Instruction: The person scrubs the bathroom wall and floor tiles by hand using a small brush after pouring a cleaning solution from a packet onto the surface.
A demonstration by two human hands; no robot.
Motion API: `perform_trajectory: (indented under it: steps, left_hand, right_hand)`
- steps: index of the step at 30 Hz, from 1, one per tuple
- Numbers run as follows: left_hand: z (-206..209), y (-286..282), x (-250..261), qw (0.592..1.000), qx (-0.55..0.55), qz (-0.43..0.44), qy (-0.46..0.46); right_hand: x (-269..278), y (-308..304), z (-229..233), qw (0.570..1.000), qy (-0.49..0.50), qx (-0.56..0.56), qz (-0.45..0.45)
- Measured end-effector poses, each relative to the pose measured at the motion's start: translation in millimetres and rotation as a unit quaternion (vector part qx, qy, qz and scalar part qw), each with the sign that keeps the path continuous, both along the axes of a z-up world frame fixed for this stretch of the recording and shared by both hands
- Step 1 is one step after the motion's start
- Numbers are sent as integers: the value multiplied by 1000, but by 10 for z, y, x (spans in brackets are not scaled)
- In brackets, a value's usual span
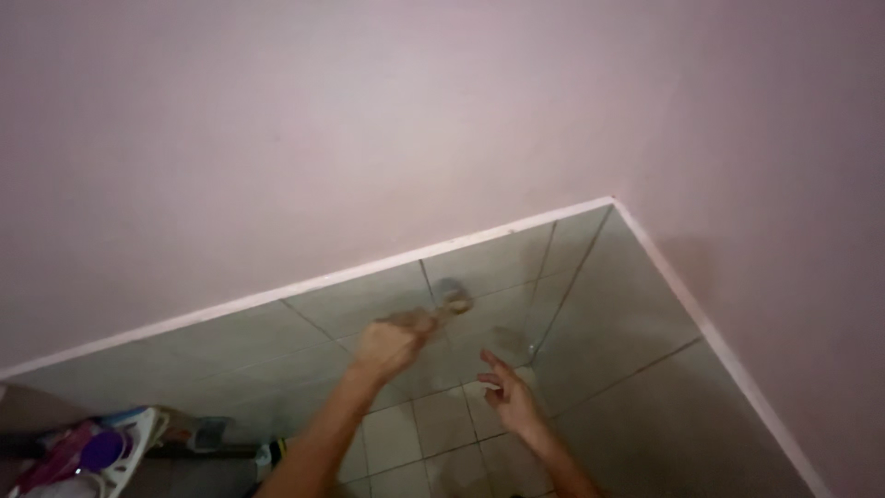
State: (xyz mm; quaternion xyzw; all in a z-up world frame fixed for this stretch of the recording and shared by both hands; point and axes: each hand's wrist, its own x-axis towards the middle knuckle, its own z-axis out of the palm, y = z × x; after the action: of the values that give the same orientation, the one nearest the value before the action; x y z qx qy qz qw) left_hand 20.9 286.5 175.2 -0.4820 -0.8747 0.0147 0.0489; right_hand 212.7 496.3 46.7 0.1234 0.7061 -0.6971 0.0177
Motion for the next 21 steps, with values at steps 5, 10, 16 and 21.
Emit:
perform_trajectory:
  steps: [5,10,16,21]
  left_hand:
    - [-450,1058,7,997,13,-68,17]
    - [-455,834,-5,997,50,-55,-26]
    - [-14,-23,-32,999,-5,-35,29]
    - [108,1140,42,991,100,-75,-51]
  right_hand:
    - [98,9,91,999,-20,32,-12]
    - [224,48,187,999,-27,39,-26]
    - [382,211,315,995,-14,67,-69]
    - [320,240,474,994,-16,76,-77]
